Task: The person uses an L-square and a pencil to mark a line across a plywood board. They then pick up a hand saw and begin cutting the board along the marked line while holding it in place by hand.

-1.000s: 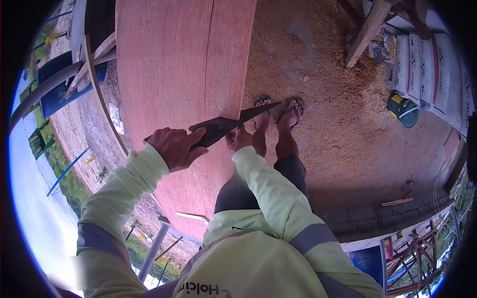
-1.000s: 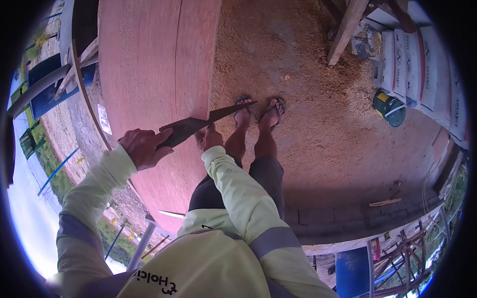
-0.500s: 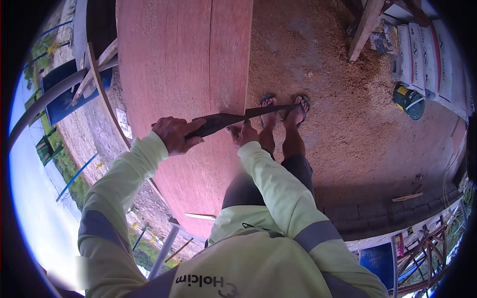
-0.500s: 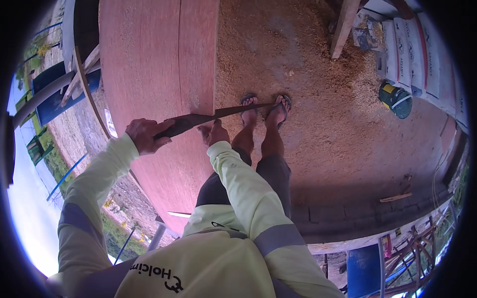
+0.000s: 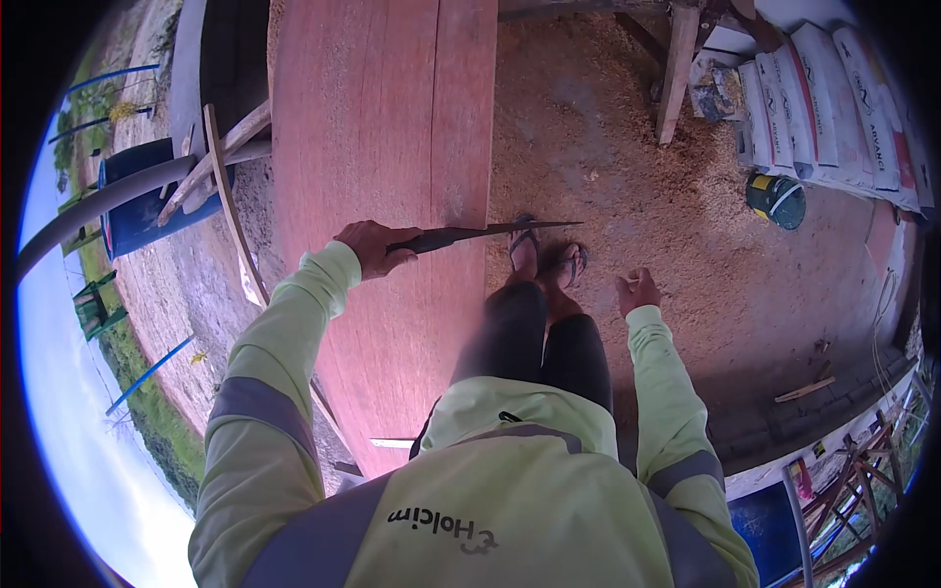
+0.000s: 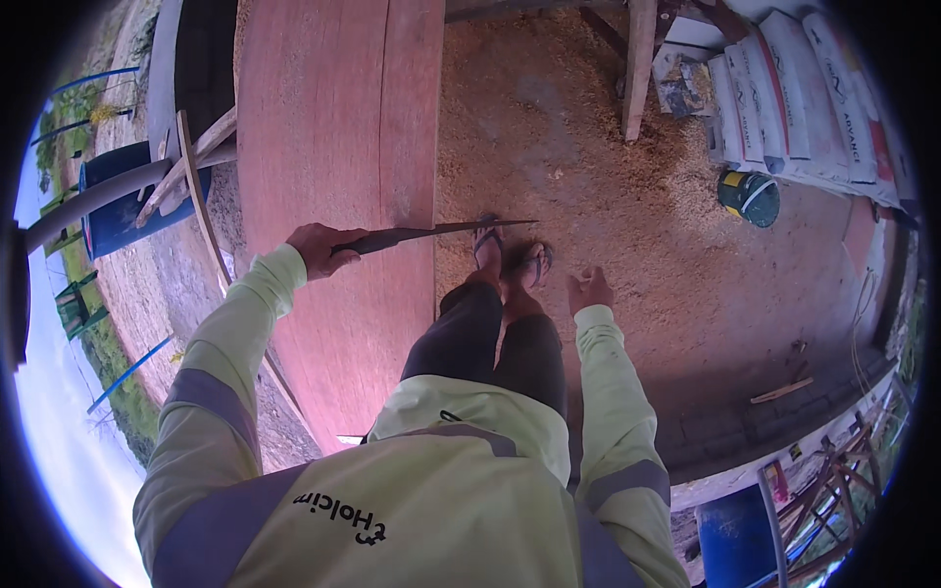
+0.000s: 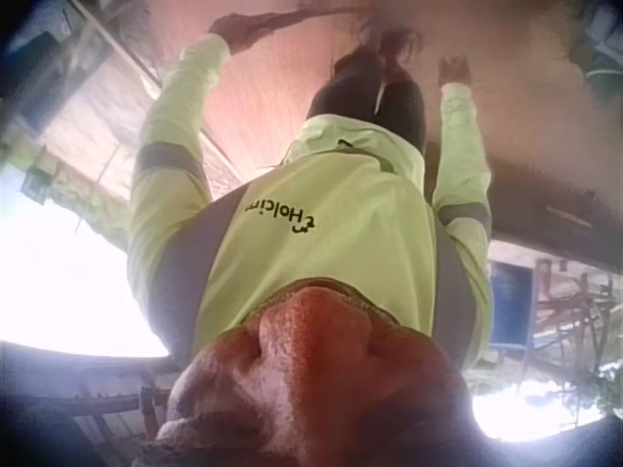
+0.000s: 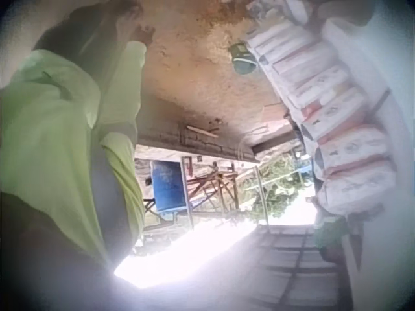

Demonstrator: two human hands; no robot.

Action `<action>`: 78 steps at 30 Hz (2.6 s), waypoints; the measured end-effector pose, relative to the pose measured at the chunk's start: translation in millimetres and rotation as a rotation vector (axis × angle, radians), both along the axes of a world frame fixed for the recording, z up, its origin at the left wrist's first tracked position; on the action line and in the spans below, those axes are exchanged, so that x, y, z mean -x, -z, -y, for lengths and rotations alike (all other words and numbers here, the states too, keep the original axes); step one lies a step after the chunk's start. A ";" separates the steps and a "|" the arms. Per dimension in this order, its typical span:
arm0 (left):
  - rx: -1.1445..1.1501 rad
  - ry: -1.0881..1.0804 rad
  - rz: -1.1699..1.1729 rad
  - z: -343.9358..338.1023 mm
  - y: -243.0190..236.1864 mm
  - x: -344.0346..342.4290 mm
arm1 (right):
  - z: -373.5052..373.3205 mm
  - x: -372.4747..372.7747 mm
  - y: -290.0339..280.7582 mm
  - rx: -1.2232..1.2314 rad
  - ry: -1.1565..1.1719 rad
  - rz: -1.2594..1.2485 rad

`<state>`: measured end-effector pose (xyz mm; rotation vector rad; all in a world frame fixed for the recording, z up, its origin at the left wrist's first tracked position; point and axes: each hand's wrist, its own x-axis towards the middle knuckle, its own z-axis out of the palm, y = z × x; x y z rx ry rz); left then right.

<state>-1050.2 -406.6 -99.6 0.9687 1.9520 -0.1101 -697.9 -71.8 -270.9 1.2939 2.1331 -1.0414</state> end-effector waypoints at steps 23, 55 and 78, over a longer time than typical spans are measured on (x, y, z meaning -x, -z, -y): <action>-0.274 0.122 0.011 17.7 30.3 -0.3 | 199.5 78.5 -18.8 0.007 0.025 -0.543; -0.371 0.321 -0.015 118.9 -160.6 66.9 | 302.2 195.2 -115.5 -0.413 -0.099 -0.677; -0.148 0.312 -0.110 17.1 -4.7 17.9 | 268.1 252.3 -75.0 -0.244 -0.223 -0.873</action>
